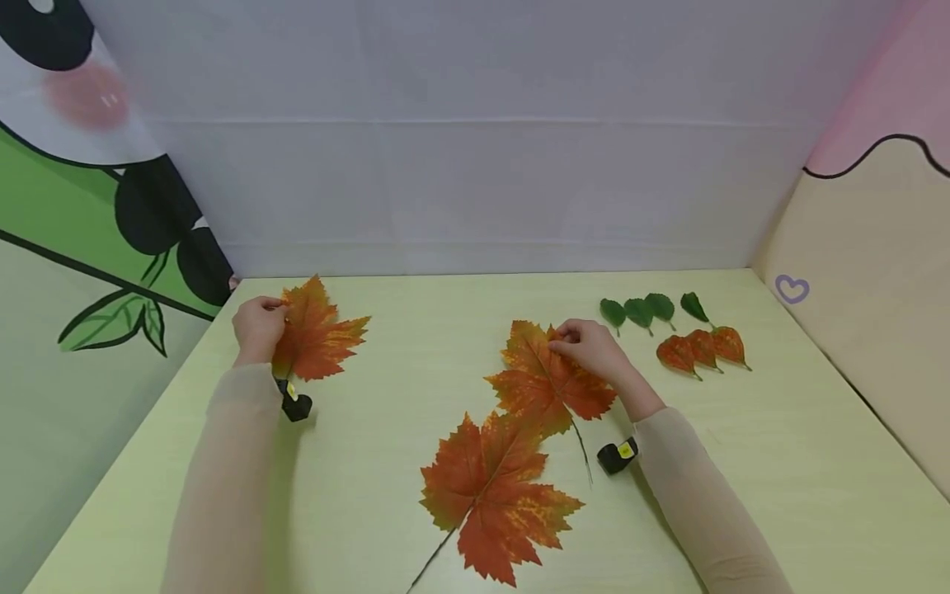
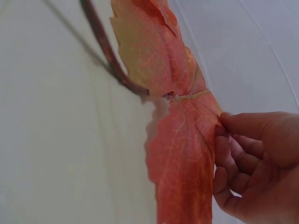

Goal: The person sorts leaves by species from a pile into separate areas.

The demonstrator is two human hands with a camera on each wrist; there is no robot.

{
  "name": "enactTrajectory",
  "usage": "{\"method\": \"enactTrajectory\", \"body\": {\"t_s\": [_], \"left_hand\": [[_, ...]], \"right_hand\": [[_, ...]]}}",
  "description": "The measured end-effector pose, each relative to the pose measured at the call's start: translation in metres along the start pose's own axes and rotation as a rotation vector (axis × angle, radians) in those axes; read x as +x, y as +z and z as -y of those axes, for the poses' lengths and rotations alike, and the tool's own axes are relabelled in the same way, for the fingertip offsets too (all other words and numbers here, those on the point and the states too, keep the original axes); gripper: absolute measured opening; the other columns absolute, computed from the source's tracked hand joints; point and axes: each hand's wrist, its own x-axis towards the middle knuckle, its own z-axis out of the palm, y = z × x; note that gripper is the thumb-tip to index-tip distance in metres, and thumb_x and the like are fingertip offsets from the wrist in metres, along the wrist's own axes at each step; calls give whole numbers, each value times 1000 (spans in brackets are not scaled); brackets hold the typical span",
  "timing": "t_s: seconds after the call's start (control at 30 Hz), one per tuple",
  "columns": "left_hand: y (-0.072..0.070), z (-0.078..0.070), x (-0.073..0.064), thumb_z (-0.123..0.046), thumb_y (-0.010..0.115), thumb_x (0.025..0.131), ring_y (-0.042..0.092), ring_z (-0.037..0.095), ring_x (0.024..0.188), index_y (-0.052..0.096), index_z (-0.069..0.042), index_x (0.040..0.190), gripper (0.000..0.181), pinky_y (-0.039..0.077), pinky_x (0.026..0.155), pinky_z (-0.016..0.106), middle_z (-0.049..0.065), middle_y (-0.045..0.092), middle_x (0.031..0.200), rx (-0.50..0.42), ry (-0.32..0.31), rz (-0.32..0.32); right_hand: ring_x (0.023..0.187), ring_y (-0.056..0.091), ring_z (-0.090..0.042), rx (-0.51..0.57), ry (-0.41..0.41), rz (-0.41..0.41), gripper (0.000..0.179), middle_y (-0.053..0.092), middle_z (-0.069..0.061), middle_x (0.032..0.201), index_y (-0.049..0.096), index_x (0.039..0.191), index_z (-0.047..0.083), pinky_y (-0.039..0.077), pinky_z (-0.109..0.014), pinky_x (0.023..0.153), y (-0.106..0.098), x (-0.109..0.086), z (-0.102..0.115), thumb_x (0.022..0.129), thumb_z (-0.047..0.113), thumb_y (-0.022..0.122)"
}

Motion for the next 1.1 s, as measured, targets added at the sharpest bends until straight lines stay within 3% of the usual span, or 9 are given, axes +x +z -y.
{"method": "enactTrajectory", "body": {"t_s": [0.27, 0.5, 0.77, 0.9, 1.0, 1.1], "left_hand": [[-1, 14, 1, -19, 41, 96, 47, 27, 98, 52, 2, 125, 38, 44, 71, 27, 19, 50, 120, -19, -78, 10], [-1, 18, 5, -18, 42, 95, 48, 29, 97, 51, 2, 126, 38, 44, 71, 29, 21, 51, 121, 5, -61, 17], [-6, 12, 8, -14, 36, 92, 49, 32, 105, 44, 1, 133, 44, 44, 91, 42, 24, 50, 124, 7, -27, 1], [-9, 7, 2, -18, 37, 94, 51, 28, 99, 46, -1, 131, 42, 47, 79, 31, 21, 53, 122, 7, -19, -5], [-10, 0, -6, -19, 39, 94, 52, 25, 95, 49, -2, 129, 41, 43, 69, 23, 19, 54, 119, -16, -11, -4], [-8, -4, -16, -20, 41, 93, 52, 25, 94, 52, -2, 125, 39, 41, 67, 22, 18, 54, 117, -36, 15, 2]], "right_hand": [[71, 52, -19, 28, 0, 26, 21, 62, -8, 83, 62, 100, 5, 42, -28, 59, 0, -3, 1, 88, 22, 60], [71, 53, -18, 41, -8, 27, 21, 62, -8, 83, 62, 100, 4, 43, -28, 60, 2, -3, 1, 88, 22, 60], [75, 55, -19, 20, 2, 4, 23, 63, -8, 87, 62, 102, 6, 44, -28, 62, 1, 0, 1, 88, 23, 60], [76, 55, -20, 10, -2, 7, 23, 63, -9, 88, 62, 103, 5, 44, -28, 63, 0, 1, 2, 88, 23, 60], [76, 55, -20, 4, 5, 7, 24, 63, -9, 88, 61, 103, 5, 44, -29, 63, 0, 1, 3, 88, 24, 60], [77, 55, -21, 0, 12, 7, 25, 62, -9, 89, 61, 104, 5, 44, -29, 64, -1, -1, 4, 88, 24, 60]]}}
